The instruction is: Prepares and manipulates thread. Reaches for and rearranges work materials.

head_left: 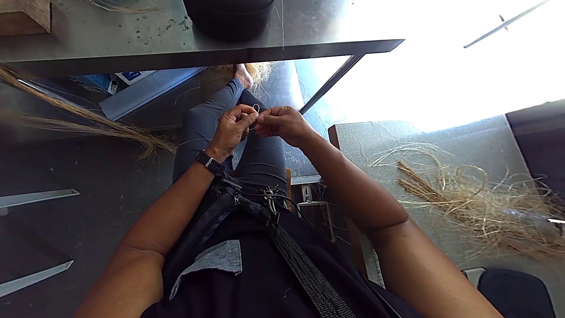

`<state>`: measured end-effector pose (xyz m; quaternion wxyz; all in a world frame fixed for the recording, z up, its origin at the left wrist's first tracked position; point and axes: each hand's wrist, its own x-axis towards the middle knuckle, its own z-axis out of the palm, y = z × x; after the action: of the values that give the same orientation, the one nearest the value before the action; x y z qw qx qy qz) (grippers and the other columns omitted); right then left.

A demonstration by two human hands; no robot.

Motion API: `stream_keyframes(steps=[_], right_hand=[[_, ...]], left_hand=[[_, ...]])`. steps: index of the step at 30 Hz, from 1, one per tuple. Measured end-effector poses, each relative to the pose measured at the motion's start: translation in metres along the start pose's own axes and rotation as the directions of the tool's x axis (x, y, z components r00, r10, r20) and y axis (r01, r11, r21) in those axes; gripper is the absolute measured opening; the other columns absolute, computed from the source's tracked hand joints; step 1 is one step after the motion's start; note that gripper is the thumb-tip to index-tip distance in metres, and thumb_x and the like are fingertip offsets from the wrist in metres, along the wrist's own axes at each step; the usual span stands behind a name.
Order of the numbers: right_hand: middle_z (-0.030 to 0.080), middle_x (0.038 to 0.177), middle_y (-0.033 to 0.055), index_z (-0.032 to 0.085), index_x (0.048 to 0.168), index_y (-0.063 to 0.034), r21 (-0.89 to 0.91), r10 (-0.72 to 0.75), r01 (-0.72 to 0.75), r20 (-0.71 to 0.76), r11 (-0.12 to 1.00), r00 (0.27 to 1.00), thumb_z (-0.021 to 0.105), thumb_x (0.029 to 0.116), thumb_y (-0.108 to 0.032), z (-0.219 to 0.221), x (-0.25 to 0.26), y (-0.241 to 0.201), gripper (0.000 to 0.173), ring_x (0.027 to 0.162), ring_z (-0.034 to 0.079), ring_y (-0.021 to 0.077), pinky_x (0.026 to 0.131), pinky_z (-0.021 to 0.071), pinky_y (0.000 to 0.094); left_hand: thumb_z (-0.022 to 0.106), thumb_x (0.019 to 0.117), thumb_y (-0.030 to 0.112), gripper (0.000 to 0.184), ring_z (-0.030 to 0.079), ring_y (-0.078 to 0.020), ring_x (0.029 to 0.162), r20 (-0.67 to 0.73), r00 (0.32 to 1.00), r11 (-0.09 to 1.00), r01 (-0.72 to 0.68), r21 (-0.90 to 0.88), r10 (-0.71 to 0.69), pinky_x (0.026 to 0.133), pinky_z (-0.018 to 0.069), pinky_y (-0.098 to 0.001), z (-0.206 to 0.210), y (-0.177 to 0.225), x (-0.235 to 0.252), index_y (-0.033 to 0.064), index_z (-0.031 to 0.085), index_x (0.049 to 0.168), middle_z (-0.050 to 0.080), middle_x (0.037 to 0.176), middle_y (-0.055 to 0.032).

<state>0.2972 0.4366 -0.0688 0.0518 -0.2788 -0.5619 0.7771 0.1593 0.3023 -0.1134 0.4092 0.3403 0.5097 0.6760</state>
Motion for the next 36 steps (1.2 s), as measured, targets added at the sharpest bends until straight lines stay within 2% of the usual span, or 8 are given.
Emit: stream_keyframes(steps=[6,11,13,16,18,21,26,36], right_hand=[[0.075,0.088,0.0111,0.068,0.099,0.0003,0.073,0.014,-0.017,0.032,0.997,0.999,0.061,0.1028,-0.009,-0.002,-0.001,-0.001,0.012,0.077,0.074,0.0189,0.072,0.0629,0.0347],[0.072,0.087,0.0092,0.068,0.098,-0.0019,0.098,-0.007,0.014,-0.075,0.995,0.997,0.062,0.1009,-0.008,-0.003,0.003,0.002,0.009,0.073,0.071,0.0184,0.068,0.0620,0.0354],[0.071,0.085,0.0083,0.068,0.097,-0.0020,0.085,-0.026,0.037,-0.124,0.996,0.992,0.062,0.1007,-0.008,-0.004,0.003,0.002,0.009,0.071,0.070,0.0167,0.066,0.0614,0.0333],[0.070,0.082,0.0077,0.067,0.094,-0.0020,0.080,-0.049,0.064,-0.174,0.995,0.984,0.062,0.1003,-0.007,-0.005,0.003,0.001,0.010,0.068,0.068,0.0153,0.064,0.0604,0.0318],[0.069,0.085,0.0071,0.066,0.092,-0.0031,0.072,-0.047,0.060,-0.179,0.996,0.983,0.059,0.1014,-0.007,-0.006,0.002,-0.001,0.012,0.069,0.068,0.0152,0.065,0.0605,0.0325],[0.071,0.086,0.0076,0.065,0.089,-0.0035,0.084,-0.034,0.052,-0.204,0.995,0.978,0.057,0.1017,-0.007,-0.007,0.003,-0.003,0.016,0.068,0.068,0.0158,0.065,0.0609,0.0328],[0.070,0.085,0.0075,0.064,0.087,-0.0039,0.078,-0.042,0.058,-0.193,0.995,0.980,0.055,0.1013,-0.006,-0.006,0.003,-0.002,0.017,0.068,0.068,0.0156,0.065,0.0605,0.0323],[0.070,0.082,0.0073,0.063,0.086,-0.0039,0.079,-0.089,0.105,-0.177,0.991,0.980,0.053,0.1006,-0.004,-0.005,0.005,0.000,0.018,0.066,0.068,0.0152,0.065,0.0600,0.0318]], left_hand=[[0.059,0.1040,0.012,0.006,0.044,-0.0045,0.053,0.089,0.996,0.990,0.032,-0.135,-0.020,0.046,0.0345,-0.0178,0.000,0.001,0.000,0.0102,0.062,0.109,0.056,0.074,0.0010],[0.048,0.1092,0.023,0.020,0.047,-0.0061,0.054,0.128,0.991,0.999,0.039,0.013,-0.041,0.047,0.0406,-0.0191,-0.001,0.003,-0.001,0.0074,0.059,0.117,0.060,0.083,-0.0018],[0.050,0.1088,0.024,0.022,0.047,-0.0060,0.052,0.168,0.984,0.992,0.044,0.114,-0.063,0.046,0.0393,-0.0188,-0.001,0.004,-0.003,0.0059,0.060,0.115,0.063,0.082,-0.0025],[0.059,0.1051,0.021,0.019,0.050,-0.0075,0.054,0.176,0.981,0.964,0.036,0.265,-0.085,0.049,0.0405,-0.0207,0.001,0.008,-0.005,0.0042,0.068,0.103,0.059,0.070,-0.0009],[0.057,0.1059,0.020,0.022,0.047,-0.0061,0.051,0.174,0.983,0.951,0.008,0.309,-0.065,0.047,0.0390,-0.0201,0.000,0.007,-0.005,0.0048,0.071,0.097,0.055,0.064,0.0016],[0.053,0.1077,0.018,0.025,0.045,-0.0066,0.049,0.161,0.986,0.958,-0.015,0.287,-0.032,0.046,0.0387,-0.0204,-0.005,0.005,-0.003,0.0035,0.071,0.100,0.052,0.063,0.0013],[0.053,0.1075,0.017,0.023,0.047,-0.0062,0.050,0.151,0.989,0.958,-0.040,0.283,-0.004,0.046,0.0395,-0.0193,-0.009,0.007,-0.003,0.0039,0.070,0.099,0.054,0.065,0.0015],[0.053,0.1074,0.017,0.022,0.047,-0.0060,0.051,0.241,0.970,0.957,-0.081,0.277,0.012,0.047,0.0387,-0.0198,-0.010,0.007,-0.002,0.0046,0.068,0.097,0.054,0.065,0.0016]])
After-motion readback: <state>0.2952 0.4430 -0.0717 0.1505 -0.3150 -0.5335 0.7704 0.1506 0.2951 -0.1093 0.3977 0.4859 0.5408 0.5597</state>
